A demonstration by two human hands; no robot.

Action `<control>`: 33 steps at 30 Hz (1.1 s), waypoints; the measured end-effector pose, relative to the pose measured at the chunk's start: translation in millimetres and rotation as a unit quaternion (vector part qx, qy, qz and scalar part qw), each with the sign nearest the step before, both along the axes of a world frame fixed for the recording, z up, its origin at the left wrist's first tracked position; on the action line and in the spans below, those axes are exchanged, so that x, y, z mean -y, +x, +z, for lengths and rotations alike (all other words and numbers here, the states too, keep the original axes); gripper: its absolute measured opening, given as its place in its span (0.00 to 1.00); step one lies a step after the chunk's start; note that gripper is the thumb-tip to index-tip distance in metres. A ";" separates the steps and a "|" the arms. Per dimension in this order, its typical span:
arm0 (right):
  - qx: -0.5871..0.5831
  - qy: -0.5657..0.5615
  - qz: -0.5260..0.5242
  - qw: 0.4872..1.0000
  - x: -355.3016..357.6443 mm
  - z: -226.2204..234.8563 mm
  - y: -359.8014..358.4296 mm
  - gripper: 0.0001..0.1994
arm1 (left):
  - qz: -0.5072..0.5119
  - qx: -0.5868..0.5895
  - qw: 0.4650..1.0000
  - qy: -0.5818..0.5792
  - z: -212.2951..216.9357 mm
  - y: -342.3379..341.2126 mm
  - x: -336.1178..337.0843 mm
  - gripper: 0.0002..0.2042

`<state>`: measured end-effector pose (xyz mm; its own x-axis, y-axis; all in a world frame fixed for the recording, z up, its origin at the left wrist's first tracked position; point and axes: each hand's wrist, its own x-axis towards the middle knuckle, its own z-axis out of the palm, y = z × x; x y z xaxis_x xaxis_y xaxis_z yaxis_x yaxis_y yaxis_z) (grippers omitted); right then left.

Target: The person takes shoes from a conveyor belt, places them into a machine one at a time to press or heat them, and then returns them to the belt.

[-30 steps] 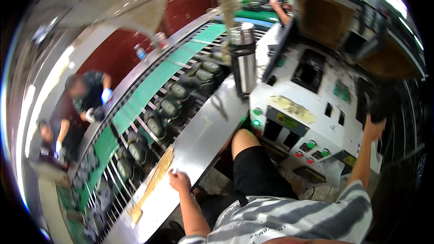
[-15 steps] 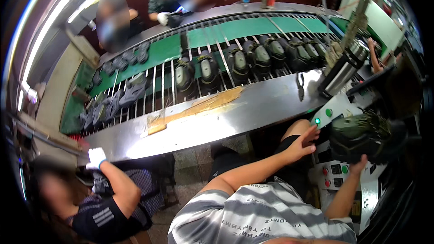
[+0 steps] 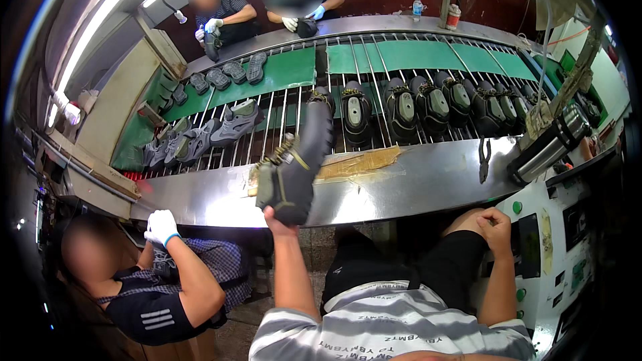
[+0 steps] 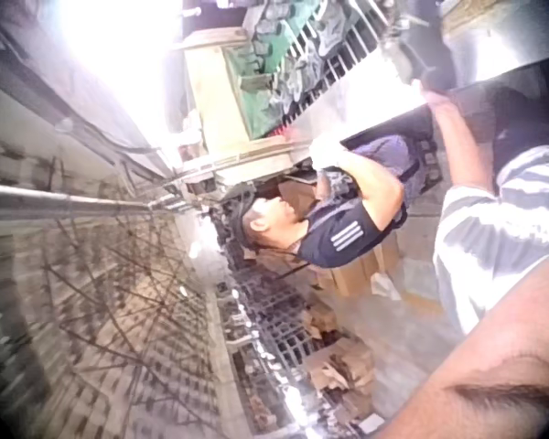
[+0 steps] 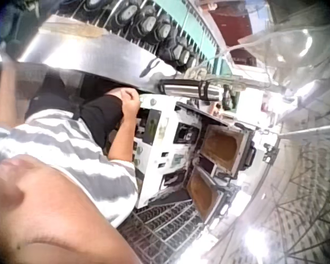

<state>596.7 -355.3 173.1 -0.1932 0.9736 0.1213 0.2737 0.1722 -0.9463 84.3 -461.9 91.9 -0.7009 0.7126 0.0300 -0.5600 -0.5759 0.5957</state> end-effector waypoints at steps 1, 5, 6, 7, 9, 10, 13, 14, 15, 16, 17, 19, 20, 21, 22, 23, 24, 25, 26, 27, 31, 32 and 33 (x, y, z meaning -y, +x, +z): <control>0.030 -0.030 -0.046 0.998 -1.2 -19.9 11.6 0.05 | 0.016 -0.015 1.000 -0.020 -21.5 -40.4 -8.5 0.36; 0.067 -0.080 -0.186 0.977 9.2 -68.9 53.3 0.05 | 0.015 -0.032 0.994 -0.102 -17.6 -146.8 -97.0 0.27; 0.052 -0.087 -0.220 0.970 10.6 -77.5 59.5 0.05 | 0.031 -0.075 0.990 -0.112 -26.4 -173.6 -123.3 0.25; 0.016 -0.106 -0.253 0.962 17.5 -72.4 61.4 0.05 | 0.042 -0.144 0.979 -0.135 -15.9 -172.3 -151.6 0.26; -0.020 -0.107 -0.266 0.958 21.3 -73.2 68.8 0.07 | 0.065 -0.308 0.925 -0.214 -16.1 -181.5 -194.9 0.31; -0.036 -0.103 -0.269 0.957 20.2 -67.9 64.3 0.08 | 0.079 -0.357 0.896 -0.252 -35.7 -191.1 -207.2 0.34; -0.243 -0.132 -0.281 0.919 20.6 -42.7 49.5 0.08 | 0.098 -0.545 0.763 -0.333 -86.4 -152.4 -222.4 0.37; -0.342 -0.104 -0.284 0.890 16.8 -45.0 45.8 0.08 | 0.103 -0.498 0.797 -0.325 -106.6 -158.8 -217.2 0.36; -0.375 -0.154 -0.248 0.880 15.4 -41.5 45.9 0.08 | 0.101 -0.447 0.805 -0.376 -103.5 -150.4 -212.0 0.38; -0.431 -0.165 -0.223 0.859 9.3 -30.9 33.2 0.11 | 0.147 -0.463 0.801 -0.349 -106.4 -157.3 -197.9 0.38; -0.482 -0.200 -0.173 0.835 6.1 -22.7 27.4 0.13 | 0.181 -0.474 0.757 -0.412 -93.0 -137.9 -182.3 0.38; -0.523 -0.220 -0.131 0.813 9.3 4.5 15.2 0.14 | 0.215 -0.498 0.723 -0.428 -72.5 -85.0 -162.5 0.32; -0.544 -0.213 -0.113 0.804 14.8 9.4 16.6 0.12 | 0.211 -0.510 0.738 -0.389 -81.8 -70.5 -158.0 0.30; -0.555 -0.197 -0.088 0.803 18.5 14.2 14.0 0.12 | 0.207 -0.537 0.696 -0.429 -91.4 -60.5 -151.5 0.27; -0.564 -0.177 -0.068 0.804 22.6 17.2 14.2 0.11 | 0.159 -0.551 0.701 -0.424 -86.6 -33.6 -142.7 0.25; -0.575 -0.167 -0.049 0.799 24.3 18.6 12.7 0.11 | 0.111 -0.531 0.712 -0.445 -91.5 -19.1 -129.5 0.23; -0.585 -0.157 -0.032 0.795 26.5 18.9 13.1 0.10 | 0.138 -0.575 0.681 -0.433 -89.7 8.0 -115.2 0.23; -0.585 -0.148 -0.022 0.797 28.7 19.0 14.5 0.09 | 0.090 -0.566 0.676 -0.464 -80.8 27.8 -104.1 0.23; -0.593 -0.138 -0.012 0.793 30.7 20.8 15.1 0.09 | 0.090 -0.558 0.703 -0.432 -85.9 38.9 -94.1 0.23; -0.600 -0.132 0.000 0.789 33.2 19.8 14.9 0.08 | 0.097 -0.581 0.676 -0.443 -86.9 45.7 -86.0 0.23; -0.608 -0.109 0.025 0.786 41.6 18.1 20.7 0.08 | 0.131 -0.620 0.629 -0.450 -97.7 40.0 -83.1 0.22; -0.606 -0.101 0.030 0.789 44.4 16.8 23.2 0.08 | 0.130 -0.622 0.625 -0.453 -97.9 41.1 -81.6 0.22; -0.602 -0.101 0.021 0.792 47.4 17.2 25.8 0.09 | 0.129 -0.624 0.621 -0.457 -96.3 44.7 -82.0 0.22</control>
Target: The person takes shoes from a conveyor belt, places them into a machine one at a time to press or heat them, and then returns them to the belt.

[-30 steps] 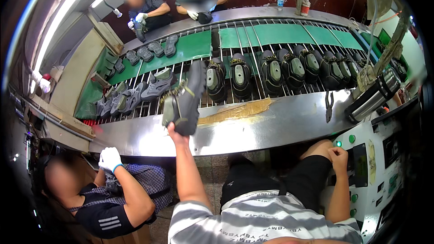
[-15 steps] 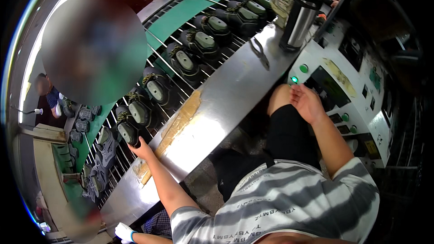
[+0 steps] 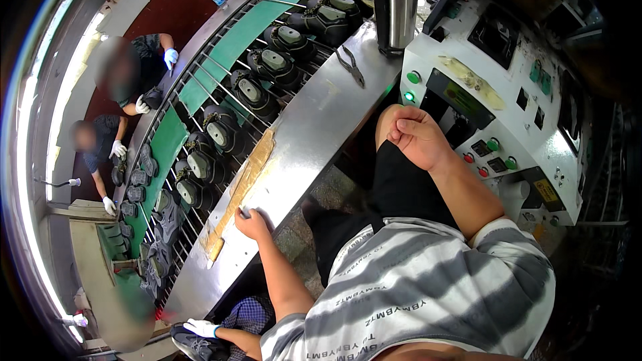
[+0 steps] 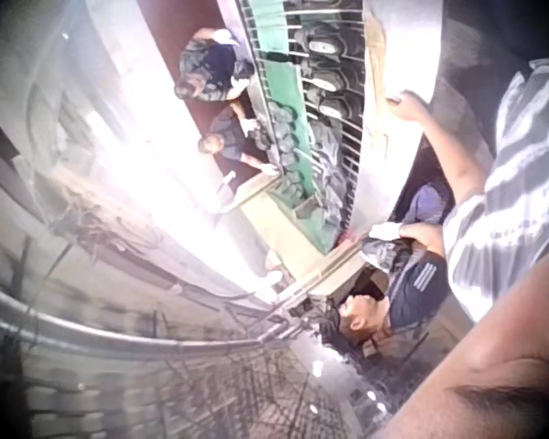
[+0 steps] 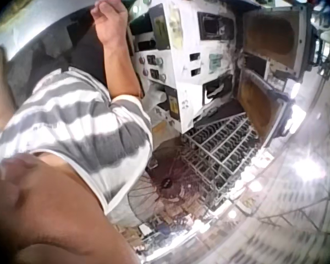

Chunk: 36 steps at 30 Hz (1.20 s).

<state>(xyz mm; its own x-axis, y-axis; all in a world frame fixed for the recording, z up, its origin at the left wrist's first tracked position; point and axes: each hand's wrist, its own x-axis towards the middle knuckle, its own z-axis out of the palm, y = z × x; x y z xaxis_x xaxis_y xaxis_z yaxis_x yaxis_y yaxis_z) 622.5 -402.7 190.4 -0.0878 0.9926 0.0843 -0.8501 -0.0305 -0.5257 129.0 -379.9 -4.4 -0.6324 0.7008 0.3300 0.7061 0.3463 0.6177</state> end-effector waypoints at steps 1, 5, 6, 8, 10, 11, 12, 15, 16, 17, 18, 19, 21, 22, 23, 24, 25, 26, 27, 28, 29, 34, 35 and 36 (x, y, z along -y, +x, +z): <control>0.005 -0.005 -0.007 1.000 3.2 1.5 2.5 0.10 | 0.001 -0.002 1.000 -0.005 1.8 3.0 0.7 0.22; 0.057 0.039 -0.034 0.997 13.7 8.9 9.8 0.15 | 0.003 0.006 1.000 -0.016 5.2 6.1 3.5 0.21; 0.085 0.044 -0.054 0.994 16.3 9.7 10.6 0.16 | 0.004 0.003 1.000 -0.015 2.6 4.4 3.3 0.20; 0.142 0.055 -0.092 0.984 21.6 11.4 10.2 0.18 | 0.003 -0.006 1.000 -0.014 -1.6 -1.1 4.6 0.19; 0.207 0.086 -0.132 0.966 26.8 16.9 9.0 0.16 | 0.000 -0.013 1.000 -0.016 -2.1 -0.1 6.1 0.18; 0.239 0.102 -0.151 0.954 28.7 18.7 7.8 0.15 | -0.003 -0.014 1.000 -0.014 -2.2 -0.2 5.0 0.17; 0.281 0.141 -0.181 0.932 30.4 17.8 6.3 0.15 | -0.004 -0.015 1.000 -0.014 -2.7 -1.1 5.4 0.16; 0.397 0.234 -0.239 0.855 34.4 17.1 1.0 0.13 | -0.009 -0.017 1.000 -0.005 -4.9 -3.1 5.5 0.15; 0.431 0.251 -0.240 0.833 36.4 20.5 -0.5 0.13 | -0.011 -0.018 1.000 -0.001 -5.4 -3.9 5.6 0.14; 0.465 0.268 -0.240 0.809 38.8 25.0 -2.6 0.13 | -0.013 -0.026 1.000 0.005 -5.7 -5.0 6.1 0.14; 0.452 0.244 -0.246 0.822 40.7 32.8 -10.7 0.11 | -0.015 -0.034 0.999 0.011 -6.0 -5.2 6.2 0.13; 0.464 0.259 -0.260 0.806 40.3 35.8 -12.9 0.11 | -0.017 -0.041 0.999 0.017 -6.1 -5.6 6.2 0.12; 0.488 0.288 -0.289 0.771 40.0 39.2 -15.6 0.12 | -0.028 -0.039 0.998 0.033 -5.3 -5.7 6.6 0.10; 0.491 0.305 -0.297 0.760 40.1 40.6 -15.6 0.12 | -0.034 -0.038 0.998 0.040 -4.6 -5.1 6.5 0.09; 0.494 0.321 -0.305 0.748 40.1 41.9 -15.1 0.12 | -0.037 -0.047 0.997 0.047 -3.9 -4.3 5.3 0.08; 0.497 0.337 -0.312 0.736 40.4 42.7 -14.7 0.12 | -0.040 -0.056 0.996 0.052 -1.4 -2.2 5.3 0.08; 0.497 0.352 -0.319 0.726 40.1 44.5 -15.0 0.12 | -0.043 -0.065 0.995 0.056 -0.8 -1.3 6.4 0.07; 0.497 0.368 -0.327 0.715 39.3 46.7 -15.9 0.12 | -0.044 -0.069 0.995 0.061 -4.8 -3.7 7.2 0.07; 0.495 0.384 -0.335 0.703 38.7 48.3 -16.3 0.11 | -0.043 -0.074 0.994 0.067 -7.0 -6.4 6.3 0.06; 0.494 0.389 -0.336 0.701 38.9 48.7 -16.3 0.11 | -0.043 -0.078 0.993 0.073 -9.6 -8.8 6.2 0.06; 0.492 0.394 -0.337 0.699 39.2 48.8 -16.5 0.11 | -0.043 -0.085 0.993 0.074 -12.4 -10.9 6.8 0.06; 0.500 0.393 -0.350 0.688 36.7 43.6 -16.7 0.12 | -0.051 -0.095 0.991 0.084 -10.8 -6.5 5.7 0.06; 0.504 0.391 -0.346 0.688 37.5 41.7 -14.1 0.12 | -0.051 -0.093 0.991 0.088 -11.6 -5.0 4.9 0.06; 0.507 0.389 -0.343 0.689 38.4 40.9 -13.2 0.13 | -0.050 -0.090 0.990 0.091 -11.9 -5.2 4.9 0.06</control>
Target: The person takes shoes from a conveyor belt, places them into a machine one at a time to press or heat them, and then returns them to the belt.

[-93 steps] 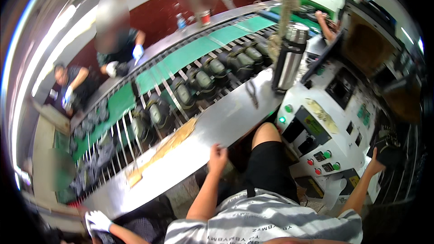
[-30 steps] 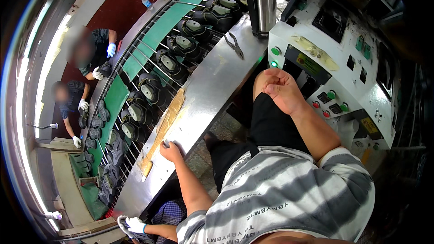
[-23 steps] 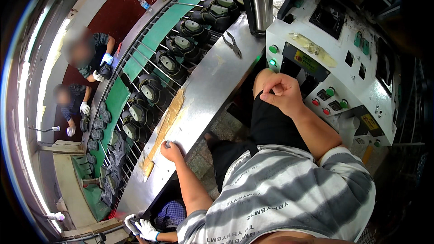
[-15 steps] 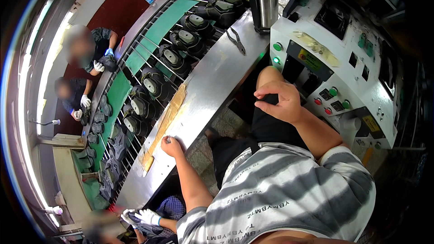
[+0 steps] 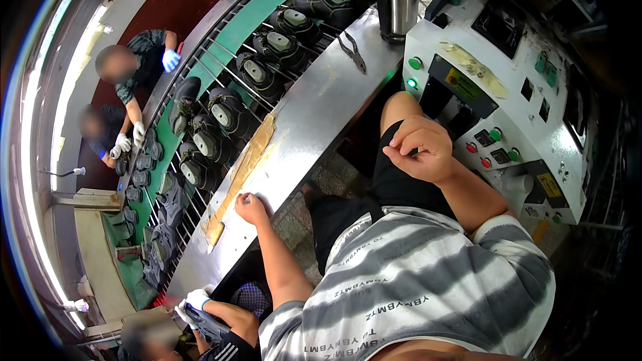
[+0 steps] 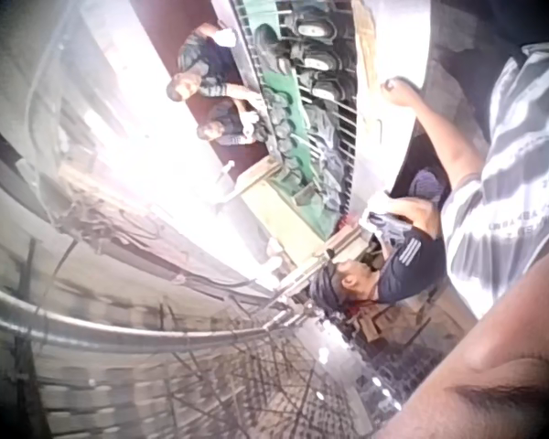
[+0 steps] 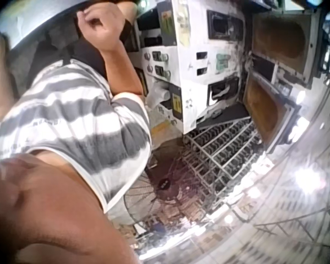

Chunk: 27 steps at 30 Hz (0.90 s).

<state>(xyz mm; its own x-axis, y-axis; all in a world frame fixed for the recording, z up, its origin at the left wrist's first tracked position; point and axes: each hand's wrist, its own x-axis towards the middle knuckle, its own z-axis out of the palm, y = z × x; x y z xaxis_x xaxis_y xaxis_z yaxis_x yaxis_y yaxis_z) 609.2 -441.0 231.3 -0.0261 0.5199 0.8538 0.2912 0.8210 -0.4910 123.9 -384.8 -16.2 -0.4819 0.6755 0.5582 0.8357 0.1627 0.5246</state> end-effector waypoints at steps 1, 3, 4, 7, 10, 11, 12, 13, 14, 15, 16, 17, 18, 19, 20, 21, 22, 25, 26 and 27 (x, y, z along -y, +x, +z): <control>0.001 -0.002 0.000 1.000 0.1 0.0 0.3 0.13 | 0.000 0.003 1.000 0.004 -0.3 -0.2 0.0 0.06; 0.002 -0.005 0.002 1.000 -0.7 0.6 -0.2 0.13 | 0.005 0.048 0.997 -0.059 1.2 -3.8 1.3 0.05; 0.004 -0.004 -0.002 1.000 -1.0 1.1 -0.9 0.13 | 0.009 0.071 0.993 -0.089 1.9 -5.9 2.2 0.05; 0.012 -0.012 0.003 1.000 -2.7 2.4 -9.4 0.11 | 0.035 0.089 0.990 -0.106 0.1 -11.8 7.5 0.05; 0.016 -0.042 0.002 0.999 -4.6 0.8 -10.7 0.08 | 0.055 0.062 0.995 -0.059 -3.4 -13.7 3.2 0.05; 0.008 -0.073 -0.003 0.997 -0.5 0.2 -10.6 0.07 | 0.040 0.035 0.997 -0.047 -7.3 -11.6 -1.6 0.05; 0.040 -0.104 0.032 0.993 -0.9 0.3 -6.7 0.04 | 0.036 0.036 0.997 -0.051 -4.8 -7.2 -4.0 0.04; 0.074 -0.135 0.066 0.986 -1.7 -1.4 -2.8 0.03 | 0.031 0.037 0.997 -0.057 -1.7 -5.4 -2.1 0.04; 0.096 -0.181 0.057 0.977 -3.5 -10.6 -2.6 0.04 | 0.037 0.046 0.997 -0.058 -0.7 -8.1 0.9 0.04; 0.101 -0.209 0.047 0.972 -4.6 -17.6 -3.1 0.04 | 0.038 0.055 0.996 -0.059 0.1 -7.7 1.0 0.04; 0.105 -0.237 0.035 0.965 -6.2 -23.5 -4.1 0.04 | 0.038 0.064 0.995 -0.061 1.7 -8.5 1.3 0.04; 0.109 -0.265 0.021 0.958 -7.3 -26.2 -5.5 0.04 | 0.043 0.069 0.994 -0.072 4.5 -10.4 1.8 0.04; 0.085 -0.300 -0.008 0.950 -5.8 -19.5 -10.3 0.04 | 0.046 0.073 0.993 -0.083 8.5 -11.7 0.1 0.04; 0.094 -0.292 -0.022 0.952 -8.6 -24.1 -8.6 0.04 | 0.048 0.078 0.991 -0.094 12.1 -13.7 -3.1 0.04; 0.103 -0.283 -0.036 0.953 -14.0 -34.9 -3.3 0.04 | 0.017 0.148 0.985 -0.085 15.4 -17.8 -9.4 0.05; 0.112 -0.276 -0.049 0.954 -18.6 -48.2 4.1 0.04 | -0.013 0.217 0.973 -0.075 21.1 -25.0 -14.8 0.05; 0.158 -0.263 -0.031 0.951 -25.2 -62.5 16.8 0.05 | -0.043 0.285 0.955 -0.066 27.6 -29.6 -21.6 0.05; 0.072 -0.316 -0.075 0.943 -41.0 -85.2 14.9 0.05 | -0.108 0.191 0.975 -0.023 56.6 -42.9 -58.1 0.06; 0.059 -0.341 -0.100 0.933 -47.6 -95.2 13.3 0.05 | -0.130 0.194 0.972 -0.011 71.5 -43.2 -76.4 0.05; 0.045 -0.364 -0.125 0.922 -54.3 -112.8 13.6 0.05 | -0.152 0.196 0.969 0.003 89.8 -41.7 -96.8 0.05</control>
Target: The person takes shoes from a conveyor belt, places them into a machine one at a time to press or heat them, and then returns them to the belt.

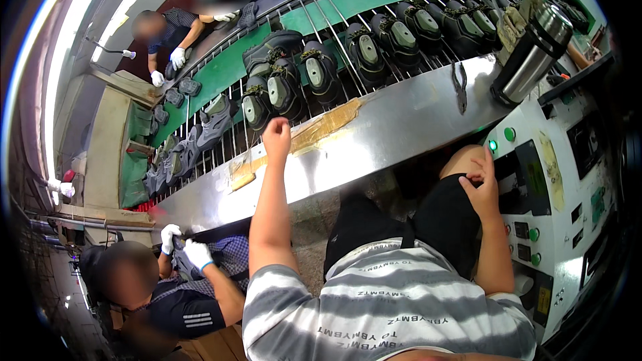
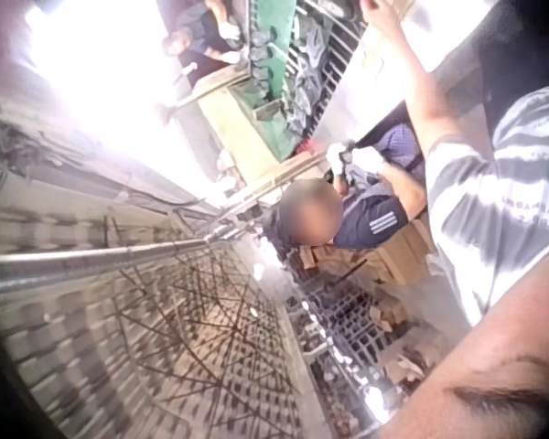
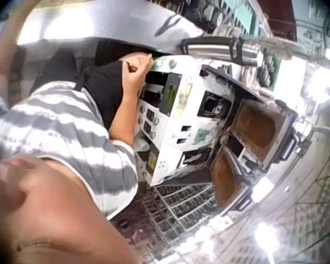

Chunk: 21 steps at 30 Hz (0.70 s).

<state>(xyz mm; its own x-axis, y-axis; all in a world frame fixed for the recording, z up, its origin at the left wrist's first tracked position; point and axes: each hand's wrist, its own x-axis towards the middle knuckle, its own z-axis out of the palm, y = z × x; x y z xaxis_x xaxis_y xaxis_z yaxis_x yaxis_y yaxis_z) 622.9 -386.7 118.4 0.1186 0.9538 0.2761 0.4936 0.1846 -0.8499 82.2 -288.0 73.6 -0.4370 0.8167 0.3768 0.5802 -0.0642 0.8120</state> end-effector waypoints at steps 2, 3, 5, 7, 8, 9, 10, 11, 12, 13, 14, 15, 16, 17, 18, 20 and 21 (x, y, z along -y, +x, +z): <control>-0.009 -0.045 -0.065 0.997 -15.2 -35.3 4.2 0.07 | 0.025 -0.064 0.997 0.020 37.1 4.7 -41.6 0.05; -0.037 -0.103 -0.030 0.994 -24.1 -52.7 9.0 0.14 | 0.027 -0.092 0.995 0.030 48.4 0.2 -63.9 0.05; 0.031 -0.157 -0.067 0.985 -35.8 -93.6 10.9 0.18 | 0.004 -0.152 0.988 0.038 65.5 -3.0 -117.3 0.05; 0.185 -0.057 -0.051 0.980 -51.8 -115.8 5.2 0.18 | -0.005 -0.258 0.966 0.001 68.2 -13.4 -170.9 0.08; 0.163 -0.065 -0.062 0.982 -60.6 -112.5 -7.4 0.17 | -0.005 -0.299 0.954 -0.037 67.5 -19.4 -197.7 0.11; 0.158 -0.087 -0.084 0.980 -67.5 -103.8 -19.2 0.16 | -0.013 -0.338 0.940 -0.045 64.1 -28.1 -226.9 0.12; 0.172 -0.091 -0.086 0.977 -73.2 -106.2 -22.2 0.15 | -0.023 -0.375 0.925 -0.056 53.8 -40.6 -255.0 0.14; 0.177 -0.082 -0.081 0.978 -77.3 -108.6 -21.8 0.14 | -0.034 -0.409 0.909 -0.066 41.2 -50.5 -280.4 0.16; 0.175 -0.070 -0.088 0.978 -83.0 -109.3 -24.3 0.14 | -0.032 -0.436 0.895 -0.091 30.0 -59.2 -303.8 0.18; 0.162 -0.070 -0.080 0.981 -89.2 -106.9 -26.1 0.14 | -0.027 -0.462 0.879 -0.117 20.2 -67.3 -323.8 0.20; 0.158 -0.056 -0.071 0.983 -93.9 -107.8 -26.4 0.13 | -0.021 -0.487 0.861 -0.143 11.8 -76.9 -342.5 0.22; 0.161 -0.058 -0.081 0.982 -96.5 -111.7 -25.3 0.14 | -0.001 -0.520 0.835 -0.178 8.2 -78.9 -363.1 0.28; 0.168 -0.063 -0.092 0.980 -97.2 -114.8 -23.1 0.15 | 0.016 -0.548 0.809 -0.213 7.0 -75.4 -378.7 0.34; 0.167 -0.074 -0.089 0.979 -101.7 -119.1 -22.3 0.16 | 0.033 -0.574 0.780 -0.249 8.3 -74.1 -392.1 0.40; 0.174 -0.091 -0.093 0.976 -98.7 -118.9 -19.5 0.17 | 0.011 -0.614 0.739 -0.278 12.1 -66.1 -403.5 0.44; 0.201 -0.081 -0.088 0.972 -102.2 -110.2 -20.5 0.20 | 0.060 -0.634 0.732 -0.242 -14.5 -85.6 -422.5 0.31; 0.190 -0.089 -0.094 0.973 -101.2 -106.1 -23.0 0.20 | 0.059 -0.624 0.736 -0.257 -15.6 -71.4 -434.3 0.22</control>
